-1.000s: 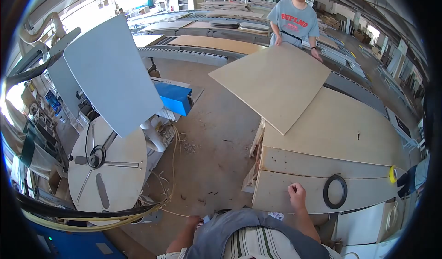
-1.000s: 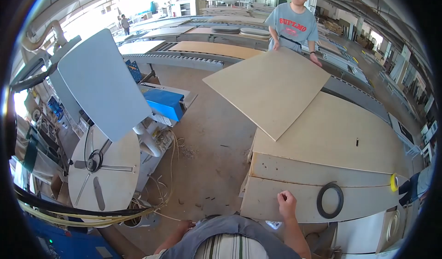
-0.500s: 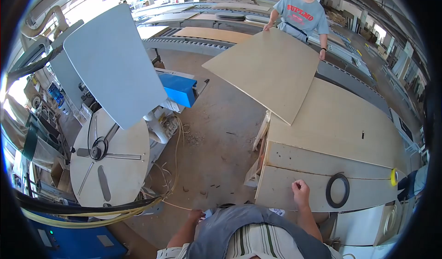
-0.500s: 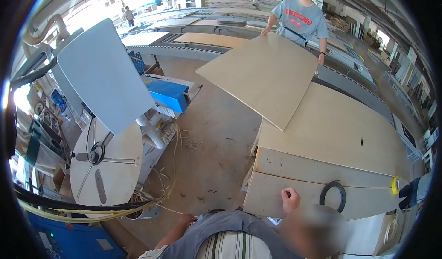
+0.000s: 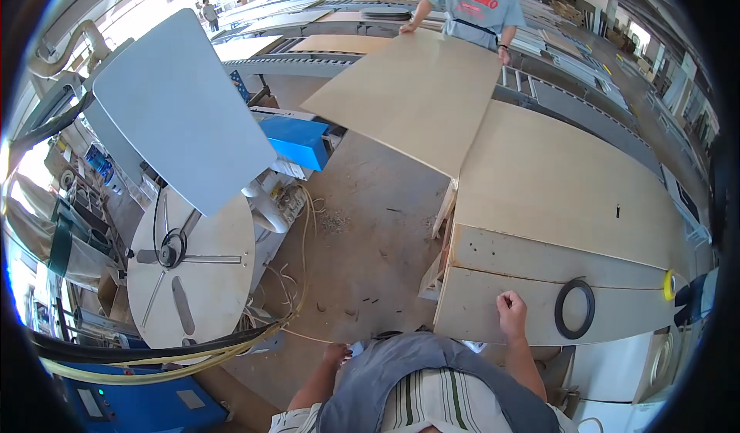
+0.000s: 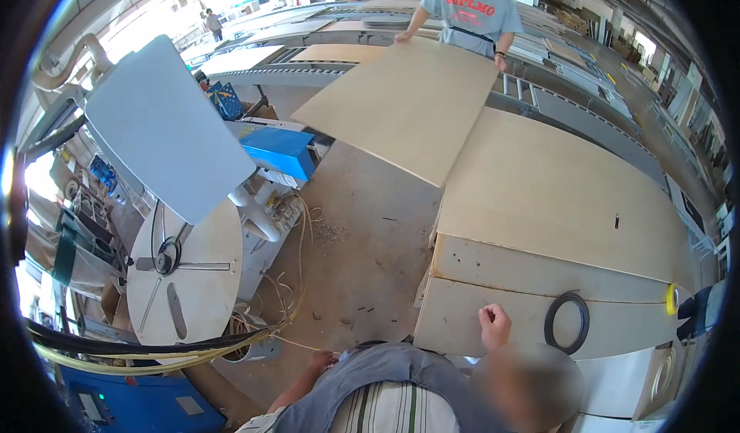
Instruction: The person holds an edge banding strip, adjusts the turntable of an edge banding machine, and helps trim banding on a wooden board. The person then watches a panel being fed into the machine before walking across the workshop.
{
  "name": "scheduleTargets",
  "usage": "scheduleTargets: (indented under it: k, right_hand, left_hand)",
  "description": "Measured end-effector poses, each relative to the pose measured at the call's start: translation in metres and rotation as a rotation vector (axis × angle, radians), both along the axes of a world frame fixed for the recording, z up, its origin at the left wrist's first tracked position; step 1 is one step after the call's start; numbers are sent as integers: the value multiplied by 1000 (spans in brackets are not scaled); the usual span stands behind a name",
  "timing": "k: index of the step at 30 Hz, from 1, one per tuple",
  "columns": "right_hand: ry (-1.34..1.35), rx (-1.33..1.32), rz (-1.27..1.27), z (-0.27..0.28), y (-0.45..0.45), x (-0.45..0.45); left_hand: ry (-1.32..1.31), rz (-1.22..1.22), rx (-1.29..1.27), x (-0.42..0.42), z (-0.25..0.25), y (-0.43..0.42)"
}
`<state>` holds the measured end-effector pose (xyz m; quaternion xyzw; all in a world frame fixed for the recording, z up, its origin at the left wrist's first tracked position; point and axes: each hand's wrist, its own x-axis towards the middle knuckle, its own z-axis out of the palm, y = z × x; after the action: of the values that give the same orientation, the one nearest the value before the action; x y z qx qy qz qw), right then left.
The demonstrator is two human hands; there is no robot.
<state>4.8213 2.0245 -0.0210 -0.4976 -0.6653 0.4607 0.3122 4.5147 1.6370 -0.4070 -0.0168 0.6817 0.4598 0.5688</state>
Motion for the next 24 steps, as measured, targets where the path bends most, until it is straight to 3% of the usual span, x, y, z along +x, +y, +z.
scheduleTargets:
  k: [24]
  right_hand:
    - [26,-14,-26,0,2,-3]
  left_hand:
    - [307,-30,620,-1,15,-9]
